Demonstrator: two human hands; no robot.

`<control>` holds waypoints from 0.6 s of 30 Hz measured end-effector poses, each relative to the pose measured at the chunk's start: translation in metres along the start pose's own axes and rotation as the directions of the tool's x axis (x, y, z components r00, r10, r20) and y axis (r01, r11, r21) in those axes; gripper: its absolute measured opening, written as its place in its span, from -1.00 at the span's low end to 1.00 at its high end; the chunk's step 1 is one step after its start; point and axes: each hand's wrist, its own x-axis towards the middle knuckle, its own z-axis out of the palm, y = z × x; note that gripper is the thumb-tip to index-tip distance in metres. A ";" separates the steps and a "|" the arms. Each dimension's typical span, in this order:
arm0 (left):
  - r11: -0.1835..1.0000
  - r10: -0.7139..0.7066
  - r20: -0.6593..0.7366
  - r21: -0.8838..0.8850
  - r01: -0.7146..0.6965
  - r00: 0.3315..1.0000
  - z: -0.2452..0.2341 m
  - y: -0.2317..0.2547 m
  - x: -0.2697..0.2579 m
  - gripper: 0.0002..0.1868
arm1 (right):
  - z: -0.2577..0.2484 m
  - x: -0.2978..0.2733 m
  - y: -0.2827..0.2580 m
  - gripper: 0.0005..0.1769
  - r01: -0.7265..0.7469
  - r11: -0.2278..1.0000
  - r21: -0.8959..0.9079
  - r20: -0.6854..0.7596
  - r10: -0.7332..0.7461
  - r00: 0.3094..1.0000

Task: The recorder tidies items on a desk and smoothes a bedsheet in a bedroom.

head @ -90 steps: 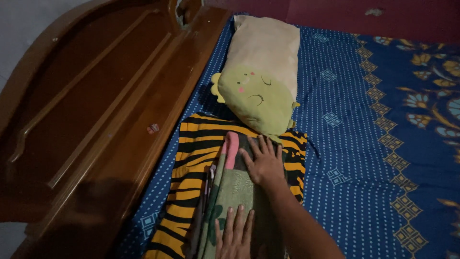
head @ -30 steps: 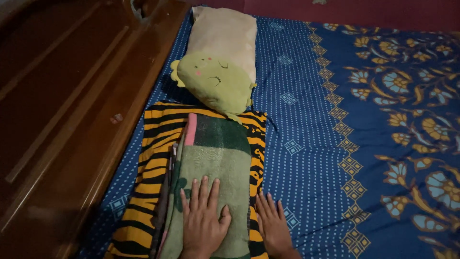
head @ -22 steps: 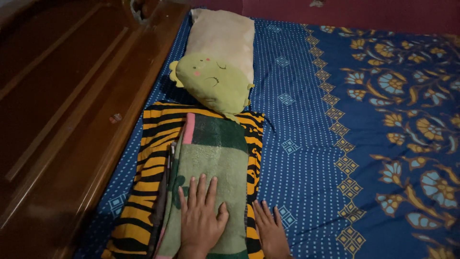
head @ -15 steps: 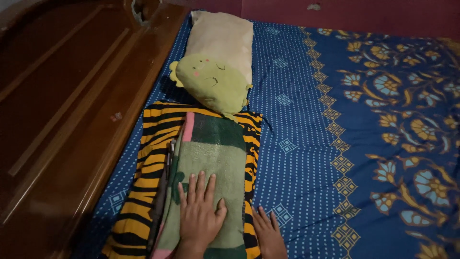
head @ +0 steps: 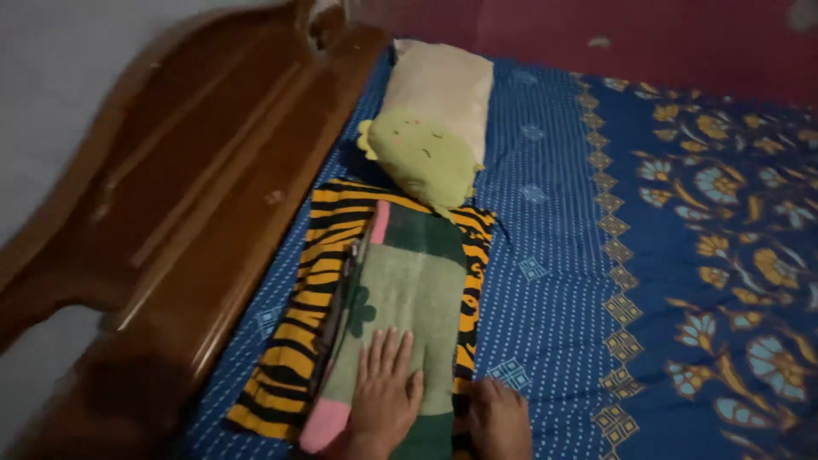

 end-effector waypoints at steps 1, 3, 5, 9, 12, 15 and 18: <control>1.000 -0.014 -0.009 0.007 0.014 1.000 -0.001 0.001 -0.009 -0.30 | -0.005 -0.002 -0.012 -0.66 0.018 1.000 -0.004 0.002 -0.018 1.000; 0.999 0.016 -0.060 -0.037 -0.018 0.998 -0.004 0.002 -0.029 -0.31 | -0.013 -0.009 -0.035 -0.35 0.132 0.991 0.028 -0.196 -0.124 0.973; 0.999 -0.004 -0.019 -0.041 0.004 1.000 0.009 -0.003 -0.053 -0.34 | -0.006 -0.006 -0.052 -0.32 0.403 0.913 0.066 -0.327 -0.362 0.873; 0.997 0.051 -0.040 0.061 -0.049 0.998 0.114 -0.049 -0.111 -0.48 | 0.029 0.006 -0.073 -0.32 0.663 0.740 -0.113 -0.271 -0.665 0.696; 0.998 0.059 -0.082 0.033 -0.057 0.995 0.200 -0.081 -0.140 -0.59 | 0.028 0.002 -0.089 -0.26 0.519 0.837 -0.174 -0.168 -0.545 0.821; 0.995 0.012 -0.049 -0.094 -0.017 0.999 0.205 -0.088 -0.133 -0.58 | 0.014 -0.002 -0.099 -0.18 0.483 0.839 -0.251 0.040 -0.490 0.871; 0.956 -0.003 0.212 -0.285 0.064 0.977 0.148 -0.075 -0.127 -0.36 | -0.004 -0.022 -0.112 -0.25 0.409 0.853 -0.325 0.139 -0.385 0.912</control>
